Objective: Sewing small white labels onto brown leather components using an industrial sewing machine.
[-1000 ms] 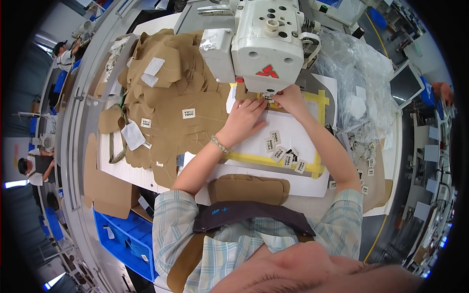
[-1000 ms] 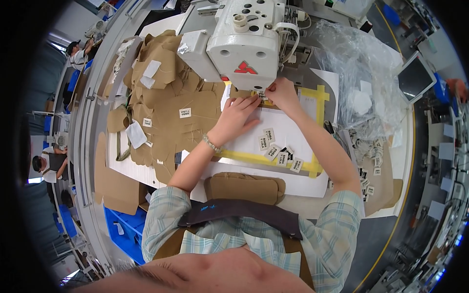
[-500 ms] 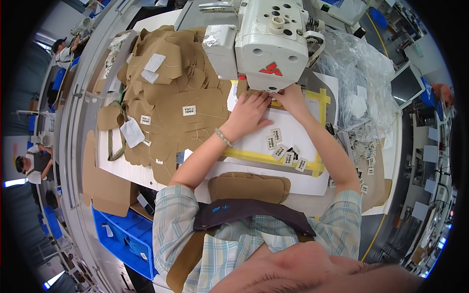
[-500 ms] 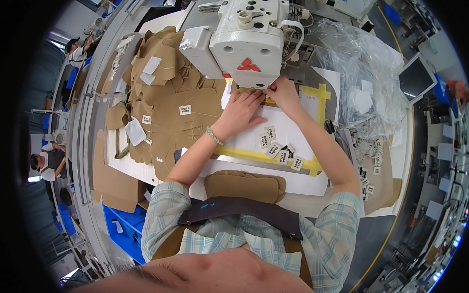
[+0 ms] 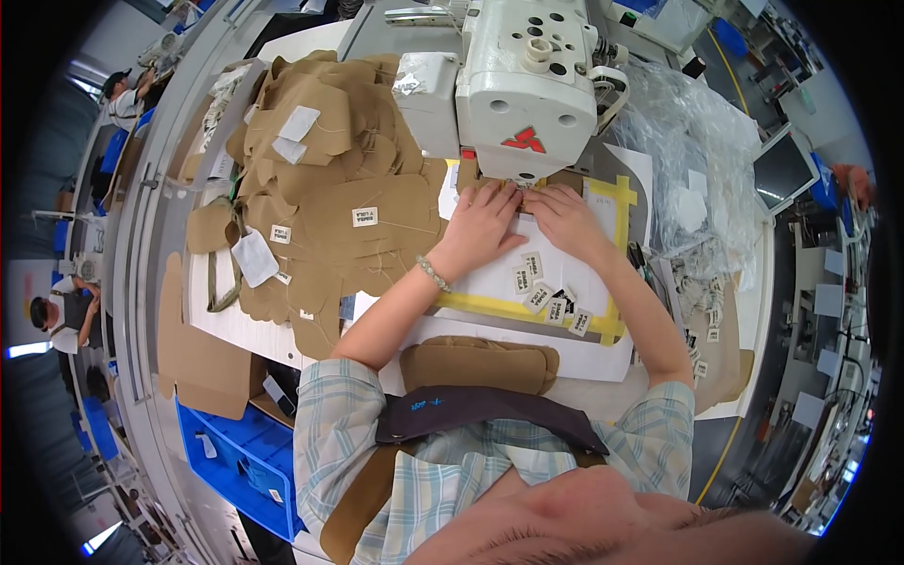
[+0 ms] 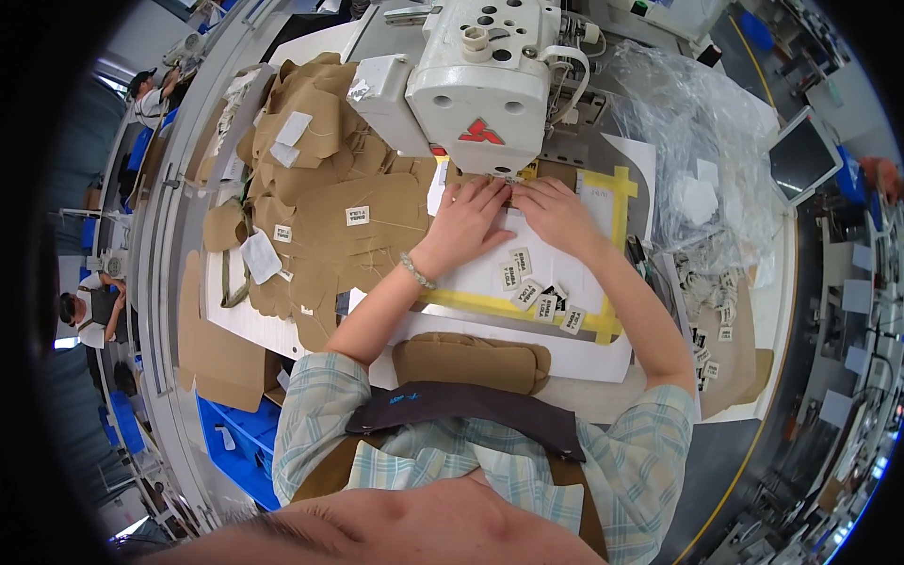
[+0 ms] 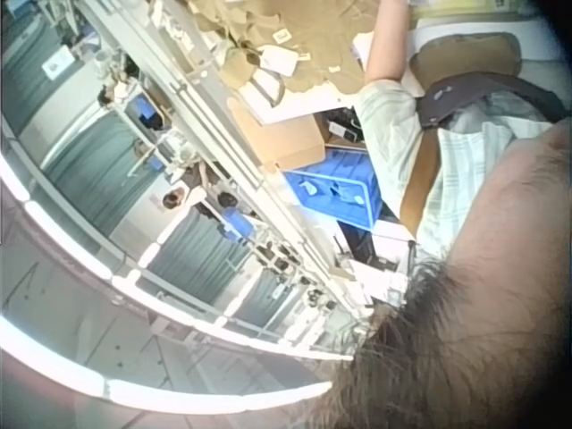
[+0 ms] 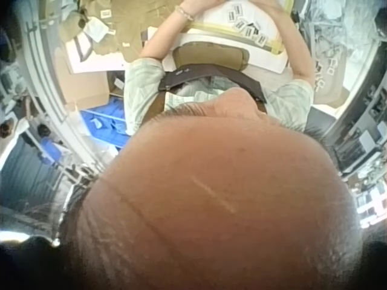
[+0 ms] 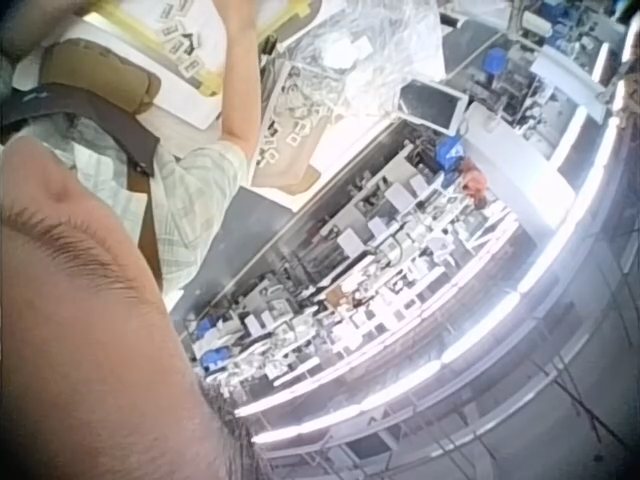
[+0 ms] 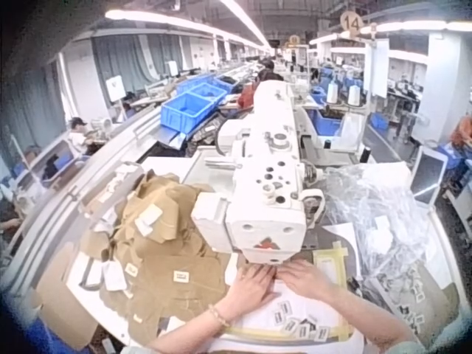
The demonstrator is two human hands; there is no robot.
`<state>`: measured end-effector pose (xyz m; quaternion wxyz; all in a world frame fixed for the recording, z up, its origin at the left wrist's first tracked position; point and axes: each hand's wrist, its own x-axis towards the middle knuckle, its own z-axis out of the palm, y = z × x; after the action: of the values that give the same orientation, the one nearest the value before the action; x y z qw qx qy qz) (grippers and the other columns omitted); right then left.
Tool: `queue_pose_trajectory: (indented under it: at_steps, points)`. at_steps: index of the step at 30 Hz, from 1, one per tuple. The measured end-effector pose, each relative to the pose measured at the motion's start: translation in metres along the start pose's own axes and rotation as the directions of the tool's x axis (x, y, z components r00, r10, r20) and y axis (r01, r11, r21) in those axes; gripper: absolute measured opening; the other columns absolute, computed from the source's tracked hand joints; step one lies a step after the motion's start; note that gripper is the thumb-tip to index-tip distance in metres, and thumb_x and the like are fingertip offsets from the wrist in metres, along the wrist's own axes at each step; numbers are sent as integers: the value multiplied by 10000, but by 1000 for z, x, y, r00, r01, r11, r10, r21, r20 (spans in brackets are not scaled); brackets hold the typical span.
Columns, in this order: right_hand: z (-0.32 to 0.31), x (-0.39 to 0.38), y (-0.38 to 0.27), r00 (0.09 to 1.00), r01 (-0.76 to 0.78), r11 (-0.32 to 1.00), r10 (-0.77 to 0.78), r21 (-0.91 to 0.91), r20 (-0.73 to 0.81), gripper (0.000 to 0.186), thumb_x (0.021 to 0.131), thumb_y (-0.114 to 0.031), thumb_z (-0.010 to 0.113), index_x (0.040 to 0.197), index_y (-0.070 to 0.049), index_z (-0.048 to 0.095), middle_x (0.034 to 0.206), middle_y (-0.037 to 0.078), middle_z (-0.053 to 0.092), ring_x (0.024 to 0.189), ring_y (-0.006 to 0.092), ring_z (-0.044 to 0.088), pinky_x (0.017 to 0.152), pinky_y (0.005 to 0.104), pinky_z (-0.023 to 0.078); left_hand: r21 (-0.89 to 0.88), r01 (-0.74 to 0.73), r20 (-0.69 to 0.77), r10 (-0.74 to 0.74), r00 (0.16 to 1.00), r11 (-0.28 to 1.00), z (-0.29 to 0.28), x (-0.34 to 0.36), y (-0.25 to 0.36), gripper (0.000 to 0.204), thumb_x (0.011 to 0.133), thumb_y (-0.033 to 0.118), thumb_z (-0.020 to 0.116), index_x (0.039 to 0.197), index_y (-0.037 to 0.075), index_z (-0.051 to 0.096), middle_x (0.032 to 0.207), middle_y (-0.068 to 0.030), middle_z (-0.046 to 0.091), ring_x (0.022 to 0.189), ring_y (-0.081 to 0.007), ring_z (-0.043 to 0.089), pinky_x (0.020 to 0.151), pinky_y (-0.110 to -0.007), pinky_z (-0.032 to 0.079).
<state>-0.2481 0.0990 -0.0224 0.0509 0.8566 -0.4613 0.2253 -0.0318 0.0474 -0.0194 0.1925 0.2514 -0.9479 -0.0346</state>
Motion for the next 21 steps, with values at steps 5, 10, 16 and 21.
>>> queue_pose_trajectory:
  at_steps: [5, 10, 16, 21]
  points:
    - [-3, 4, -4, 993, -115, 986, 109, 123, 52, 351, 829, -46, 598, 1180, -42, 611, 1221, 87, 628, 1155, 255, 568, 1010, 404, 432, -20, -12, 25, 13, 1000, 1000, -4, -1, -7, 639, 851, 448, 645, 1323, 32, 530, 1381, -95, 526, 1290, -259, 438, 1043, -464, 309]
    - [-4, 0, 0, 995, -69, 994, 63, 86, 76, 403, 834, -42, 592, 1237, -57, 602, 1283, 80, 605, 1183, 244, 551, 1015, 400, 420, -114, -21, 25, 24, 999, 993, -17, -11, -28, 590, 854, 388, 669, 1321, 55, 530, 1380, -84, 530, 1285, -229, 454, 1046, -472, 310]
    - [-5, -1, 7, 995, -48, 996, 40, 80, 95, 403, 850, -58, 593, 1251, -92, 614, 1295, 58, 608, 1183, 206, 547, 1017, 383, 405, -73, 42, 44, -39, 998, 996, -16, -17, -36, 588, 840, 409, 676, 1314, 86, 543, 1343, -101, 534, 1281, -243, 451, 1056, -503, 308]
    - [-5, 1, 11, 998, -12, 999, 9, 41, 70, 360, 845, -101, 623, 1204, -124, 648, 1249, 8, 637, 1162, 167, 555, 996, 389, 366, -23, 93, 29, -92, 995, 995, -13, -8, -15, 632, 816, 542, 652, 1328, 186, 550, 1278, -178, 527, 1216, -341, 458, 1017, -571, 307]
